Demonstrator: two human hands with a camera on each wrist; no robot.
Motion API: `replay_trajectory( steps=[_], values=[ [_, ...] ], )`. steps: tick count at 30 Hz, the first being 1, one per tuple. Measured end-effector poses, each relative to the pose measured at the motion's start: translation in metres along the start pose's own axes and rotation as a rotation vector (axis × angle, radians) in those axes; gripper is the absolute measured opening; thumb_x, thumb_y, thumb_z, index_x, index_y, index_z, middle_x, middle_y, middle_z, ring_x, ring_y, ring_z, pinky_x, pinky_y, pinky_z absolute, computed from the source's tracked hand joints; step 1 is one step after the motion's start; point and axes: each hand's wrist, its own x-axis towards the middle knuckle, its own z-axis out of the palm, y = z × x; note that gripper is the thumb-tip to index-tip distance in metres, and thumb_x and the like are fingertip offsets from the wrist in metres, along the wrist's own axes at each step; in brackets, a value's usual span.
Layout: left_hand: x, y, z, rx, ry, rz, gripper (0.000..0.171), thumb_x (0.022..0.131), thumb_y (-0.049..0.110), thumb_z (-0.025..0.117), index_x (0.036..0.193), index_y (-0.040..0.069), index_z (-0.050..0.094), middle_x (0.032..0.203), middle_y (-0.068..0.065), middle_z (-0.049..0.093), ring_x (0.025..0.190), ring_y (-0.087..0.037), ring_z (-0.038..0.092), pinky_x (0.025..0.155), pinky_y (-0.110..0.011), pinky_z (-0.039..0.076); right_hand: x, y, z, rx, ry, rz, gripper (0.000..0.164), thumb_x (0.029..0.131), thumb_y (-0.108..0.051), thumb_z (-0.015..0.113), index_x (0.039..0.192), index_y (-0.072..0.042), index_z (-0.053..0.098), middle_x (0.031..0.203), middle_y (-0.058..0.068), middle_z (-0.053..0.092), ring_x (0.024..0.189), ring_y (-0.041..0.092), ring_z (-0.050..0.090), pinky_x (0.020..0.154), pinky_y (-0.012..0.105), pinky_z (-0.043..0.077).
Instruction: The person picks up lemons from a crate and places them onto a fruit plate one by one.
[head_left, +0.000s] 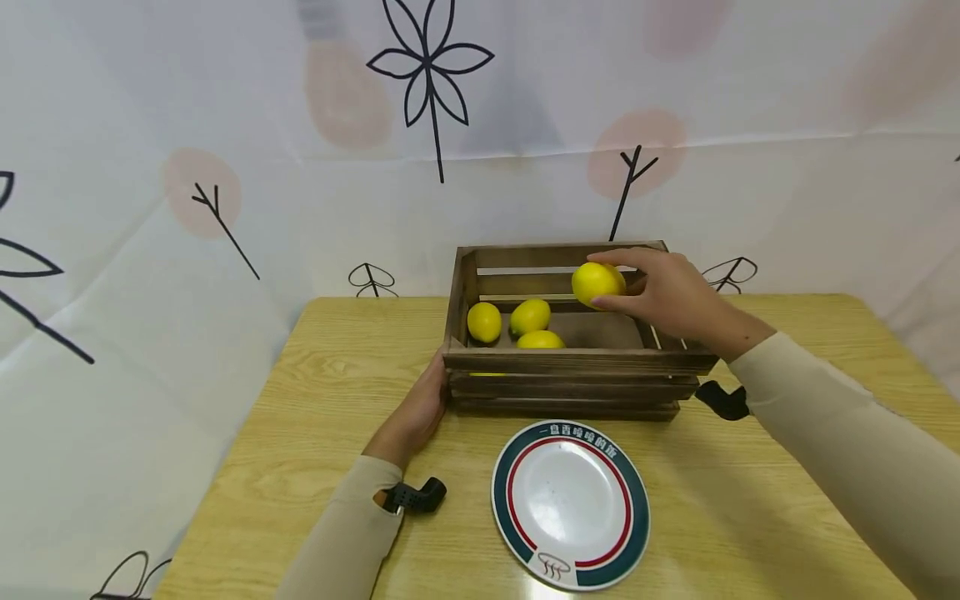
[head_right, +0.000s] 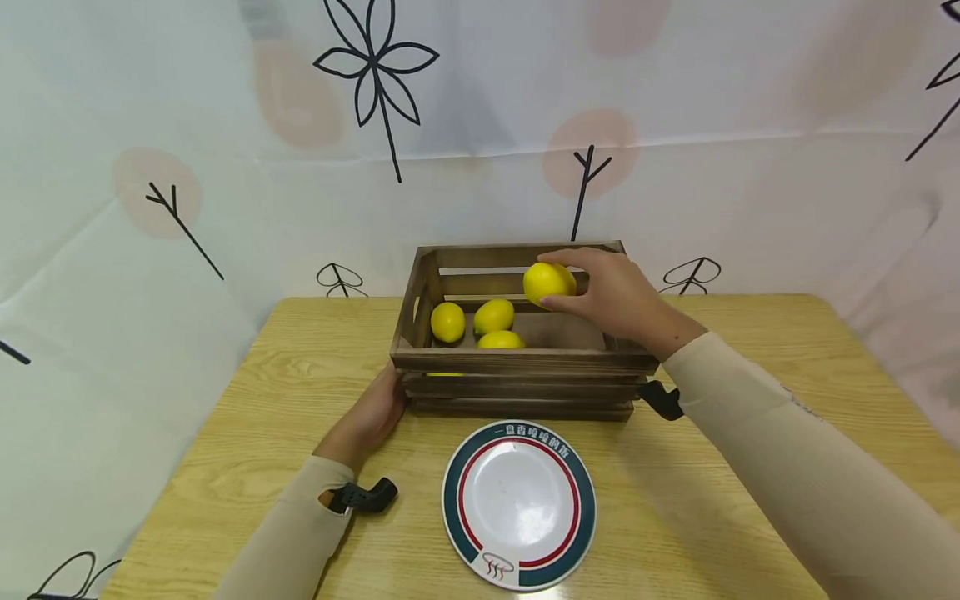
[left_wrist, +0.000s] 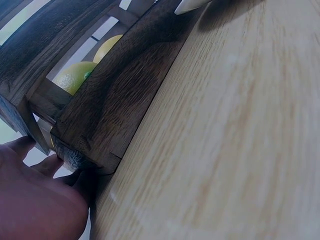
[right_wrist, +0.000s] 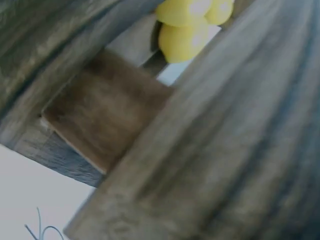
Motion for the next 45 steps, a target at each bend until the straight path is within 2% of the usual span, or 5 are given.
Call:
replay_trajectory(
  steps=[3,6,12,25,45],
  values=[
    [0.001,0.0,0.001,-0.003,0.008,-0.008,0.078,0.09,0.082,0.031,0.157,0.046,0.014,0.168,0.01,0.006,0.155,-0.016,0.001,0.126,-0.045,0.003,-0.008,-0.006,-0.001,0.012,0.068,-0.049,0.059,0.089,-0.026,0.077,0.143,-0.016,0.056,0.141,0.016,0.056,0.095,0.034,0.073,0.08,0.045,0.06],
    [0.001,0.0,0.0,-0.009,0.001,0.001,0.074,0.094,0.077,0.029,0.158,0.044,0.013,0.168,0.007,0.006,0.155,-0.018,0.001,0.126,-0.047,0.003,-0.015,-0.011,0.003,-0.017,0.187,-0.16,0.06,0.086,-0.016,0.08,0.141,-0.014,0.058,0.135,0.012,0.06,0.09,0.026,0.073,0.078,0.026,0.06],
    [0.001,0.0,-0.003,-0.002,0.01,0.002,0.068,0.099,0.071,0.028,0.159,0.043,0.011,0.168,0.008,0.003,0.155,-0.016,-0.002,0.126,-0.046,0.001,-0.027,-0.019,0.017,-0.07,0.382,-0.326,0.067,0.076,-0.007,0.086,0.138,-0.009,0.06,0.132,0.012,0.062,0.09,0.02,0.067,0.08,-0.005,0.038],
    [0.004,0.003,-0.005,0.022,0.028,0.016,0.07,0.096,0.074,0.027,0.158,0.043,0.014,0.168,0.007,0.007,0.155,-0.018,0.002,0.126,-0.048,0.003,-0.052,-0.038,0.033,-0.014,0.524,-0.493,0.064,0.094,-0.051,0.057,0.133,-0.001,0.062,0.135,0.019,0.06,0.119,0.033,0.06,0.103,0.006,0.037],
    [0.001,0.001,-0.002,-0.016,0.004,0.001,0.064,0.101,0.066,0.028,0.159,0.042,0.016,0.168,0.005,0.007,0.154,-0.019,0.005,0.126,-0.047,0.004,-0.101,-0.057,0.068,0.185,0.631,-0.56,0.061,0.091,-0.049,0.066,0.115,0.007,0.069,0.123,0.021,0.065,0.127,0.003,0.056,0.099,0.011,0.045]
  ],
)
